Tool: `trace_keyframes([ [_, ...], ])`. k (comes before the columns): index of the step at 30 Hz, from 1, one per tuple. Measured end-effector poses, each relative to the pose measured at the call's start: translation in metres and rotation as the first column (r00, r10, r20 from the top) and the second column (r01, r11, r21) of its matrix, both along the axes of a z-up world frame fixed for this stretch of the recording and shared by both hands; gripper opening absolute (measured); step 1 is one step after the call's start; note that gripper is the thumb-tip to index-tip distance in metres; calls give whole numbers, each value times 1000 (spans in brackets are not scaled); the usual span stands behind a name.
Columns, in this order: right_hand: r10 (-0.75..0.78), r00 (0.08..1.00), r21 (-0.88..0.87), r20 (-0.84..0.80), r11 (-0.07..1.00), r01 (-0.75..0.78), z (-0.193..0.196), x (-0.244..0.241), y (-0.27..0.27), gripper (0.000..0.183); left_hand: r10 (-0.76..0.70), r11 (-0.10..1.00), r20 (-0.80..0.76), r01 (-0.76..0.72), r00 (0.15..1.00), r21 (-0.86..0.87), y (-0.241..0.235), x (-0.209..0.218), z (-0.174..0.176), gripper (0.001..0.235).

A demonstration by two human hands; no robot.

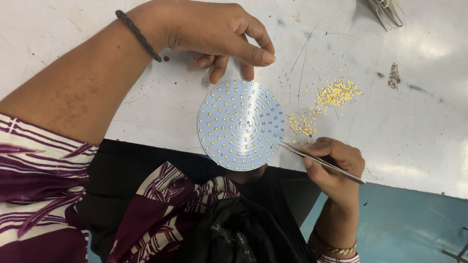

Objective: The person uses tweezers to pick up small yellow LED components from a pile on the table and places them one by one into empty slots on a circular LED board. The person continues this repetitive placement process for the duration of the clip.

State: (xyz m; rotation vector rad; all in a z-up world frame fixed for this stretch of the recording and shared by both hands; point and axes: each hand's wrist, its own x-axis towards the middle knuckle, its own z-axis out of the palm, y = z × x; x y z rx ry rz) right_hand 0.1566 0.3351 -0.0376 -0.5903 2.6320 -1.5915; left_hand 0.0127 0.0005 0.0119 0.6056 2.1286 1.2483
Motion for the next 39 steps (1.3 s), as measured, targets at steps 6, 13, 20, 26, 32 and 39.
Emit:
trace_keyframes([
  [6, 64, 997, 110, -47, 992, -59, -1, 1, 2, 14, 17, 1000, -52, -18, 999, -21, -3, -4, -10, 64],
  [13, 98, 991, 142, -92, 986, -85, -2, 0, -3, 14, 6, 999, -69, -3, 998, 32, -4, -5, -12, 67],
  [20, 86, 995, 106, -58, 991, -80, -2, 2, -2, 15, 20, 999, -52, -18, 998, 43, -7, -6, -20, 70],
  [26, 10, 1000, -39, 16, 999, -9, -4, 4, 2, 16, 23, 998, -30, -22, 999, 56, -1, 0, -9, 67],
  [32, 12, 1000, -35, 24, 999, -11, -8, 3, 7, 14, 222, 943, -121, -181, 968, 281, -69, 35, -37, 48],
  [39, 37, 996, -136, 77, 990, -26, -3, 2, 7, 16, -57, 773, 255, -119, 965, 623, -73, 167, -33, 31],
])
